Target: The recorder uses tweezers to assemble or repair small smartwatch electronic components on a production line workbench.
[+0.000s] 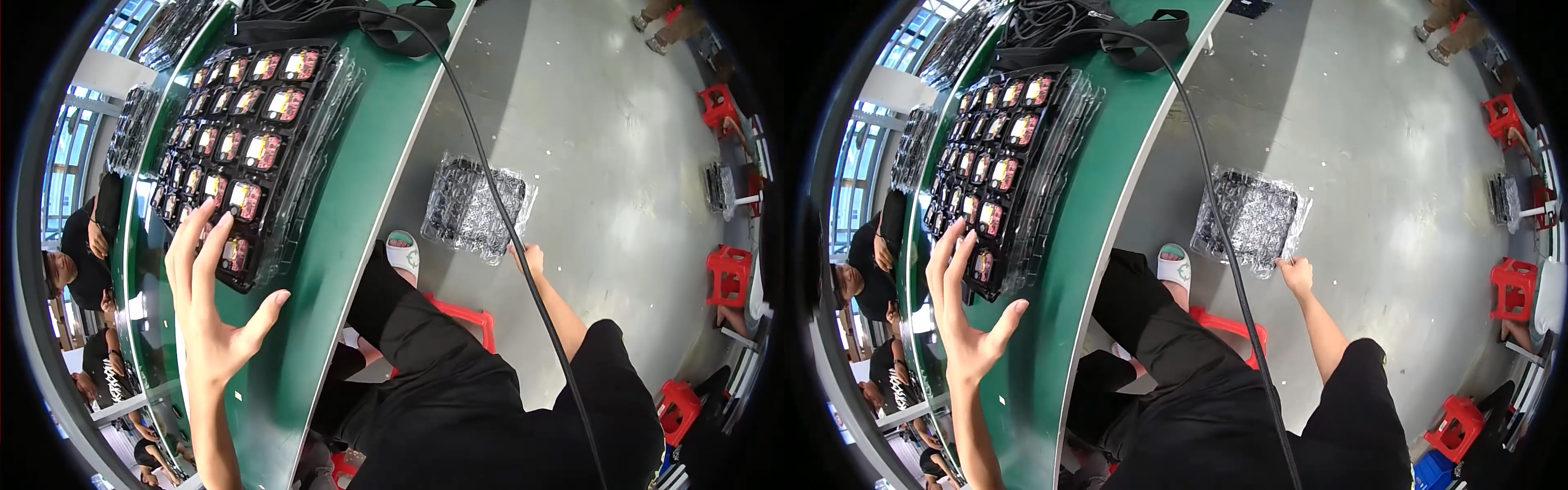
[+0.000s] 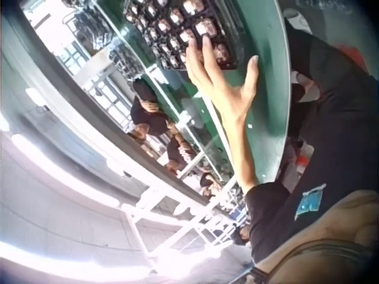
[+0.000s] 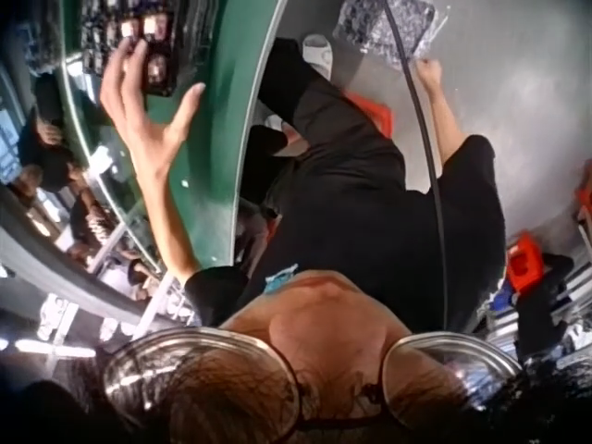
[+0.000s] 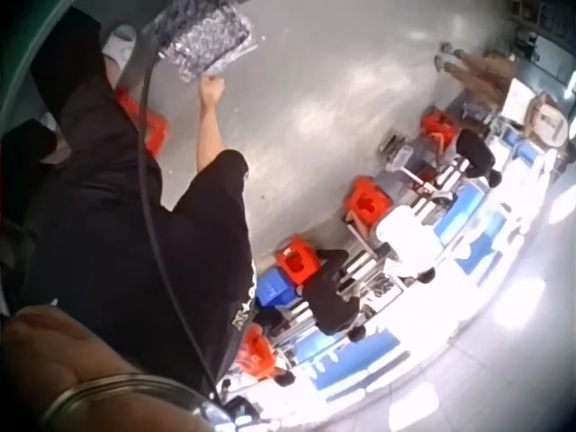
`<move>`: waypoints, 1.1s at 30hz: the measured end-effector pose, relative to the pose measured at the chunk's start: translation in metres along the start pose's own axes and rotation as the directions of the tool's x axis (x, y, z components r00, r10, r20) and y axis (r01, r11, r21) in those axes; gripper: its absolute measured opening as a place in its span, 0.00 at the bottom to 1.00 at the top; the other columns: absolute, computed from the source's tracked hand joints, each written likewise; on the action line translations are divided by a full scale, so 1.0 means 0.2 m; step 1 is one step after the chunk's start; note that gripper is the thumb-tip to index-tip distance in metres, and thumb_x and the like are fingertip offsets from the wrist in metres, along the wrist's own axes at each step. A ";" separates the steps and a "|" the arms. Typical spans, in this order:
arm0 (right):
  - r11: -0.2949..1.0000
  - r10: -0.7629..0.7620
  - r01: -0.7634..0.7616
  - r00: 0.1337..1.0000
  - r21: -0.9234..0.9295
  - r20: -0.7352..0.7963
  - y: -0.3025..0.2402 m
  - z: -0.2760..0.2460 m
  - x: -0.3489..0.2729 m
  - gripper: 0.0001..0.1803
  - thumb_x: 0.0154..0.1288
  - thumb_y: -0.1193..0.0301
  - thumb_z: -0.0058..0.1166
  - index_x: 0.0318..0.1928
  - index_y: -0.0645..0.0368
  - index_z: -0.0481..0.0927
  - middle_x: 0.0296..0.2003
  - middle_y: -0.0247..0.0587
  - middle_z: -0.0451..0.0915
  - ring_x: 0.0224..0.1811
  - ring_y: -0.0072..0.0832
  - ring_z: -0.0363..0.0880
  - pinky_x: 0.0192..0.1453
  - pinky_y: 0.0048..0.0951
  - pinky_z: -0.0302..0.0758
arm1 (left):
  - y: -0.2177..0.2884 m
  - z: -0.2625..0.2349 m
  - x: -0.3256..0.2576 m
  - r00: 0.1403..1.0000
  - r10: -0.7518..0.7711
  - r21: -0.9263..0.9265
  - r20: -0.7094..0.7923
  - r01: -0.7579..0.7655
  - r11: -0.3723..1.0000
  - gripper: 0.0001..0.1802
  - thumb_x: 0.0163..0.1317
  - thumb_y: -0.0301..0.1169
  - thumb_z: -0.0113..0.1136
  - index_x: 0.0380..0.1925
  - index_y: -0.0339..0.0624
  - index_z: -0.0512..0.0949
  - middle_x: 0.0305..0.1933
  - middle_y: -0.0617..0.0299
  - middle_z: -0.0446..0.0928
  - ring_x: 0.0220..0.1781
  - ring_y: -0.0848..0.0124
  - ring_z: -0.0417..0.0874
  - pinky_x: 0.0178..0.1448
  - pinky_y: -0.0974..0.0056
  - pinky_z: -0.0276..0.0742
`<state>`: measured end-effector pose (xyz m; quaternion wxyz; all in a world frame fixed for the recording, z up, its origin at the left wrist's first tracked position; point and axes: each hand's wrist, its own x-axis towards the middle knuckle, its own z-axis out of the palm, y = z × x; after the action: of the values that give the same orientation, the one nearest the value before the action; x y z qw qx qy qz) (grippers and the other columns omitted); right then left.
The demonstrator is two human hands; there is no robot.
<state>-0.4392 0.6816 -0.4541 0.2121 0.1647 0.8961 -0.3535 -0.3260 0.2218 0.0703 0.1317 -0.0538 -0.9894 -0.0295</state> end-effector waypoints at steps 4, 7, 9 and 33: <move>0.941 0.329 -0.332 0.943 -0.068 -0.051 0.03 0.20 0.13 0.31 0.58 0.43 0.81 0.44 0.59 0.92 0.50 0.54 0.93 0.55 0.52 0.93 0.61 0.53 0.87 | 0.13 0.06 0.11 0.994 -0.103 0.019 -0.044 0.104 0.994 0.55 0.51 0.31 0.87 0.81 0.42 0.71 0.85 0.45 0.69 0.85 0.45 0.69 0.87 0.43 0.64; 0.927 0.358 -0.360 0.933 -0.103 -0.036 0.00 0.33 0.18 0.32 0.59 0.45 0.78 0.52 0.58 0.91 0.56 0.55 0.91 0.61 0.53 0.91 0.66 0.53 0.86 | 0.18 0.07 0.19 0.994 -0.083 0.181 -0.064 0.093 0.979 0.58 0.49 0.29 0.87 0.83 0.41 0.68 0.85 0.46 0.69 0.84 0.45 0.71 0.86 0.43 0.66; 0.915 0.385 -0.390 0.920 -0.106 -0.069 0.04 0.40 0.21 0.31 0.60 0.47 0.78 0.54 0.58 0.91 0.58 0.55 0.91 0.62 0.53 0.91 0.67 0.53 0.86 | 0.20 0.10 0.24 0.995 -0.075 0.189 -0.067 0.087 0.978 0.59 0.48 0.29 0.87 0.83 0.41 0.68 0.85 0.46 0.70 0.84 0.45 0.71 0.86 0.43 0.66; 0.976 0.206 -0.205 0.978 -0.078 0.010 0.48 0.64 0.36 0.20 0.68 0.58 0.71 0.52 0.59 0.93 0.48 0.58 0.93 0.55 0.57 0.92 0.64 0.54 0.86 | 0.12 0.20 0.37 0.994 -0.079 0.273 -0.079 0.098 0.957 0.47 0.54 0.25 0.83 0.77 0.45 0.76 0.75 0.51 0.78 0.70 0.55 0.82 0.74 0.50 0.78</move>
<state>-0.4240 0.6695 -0.6281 0.2619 0.2449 0.8851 -0.2967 -0.4040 0.2554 0.0515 0.1695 0.0107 -0.9802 0.1014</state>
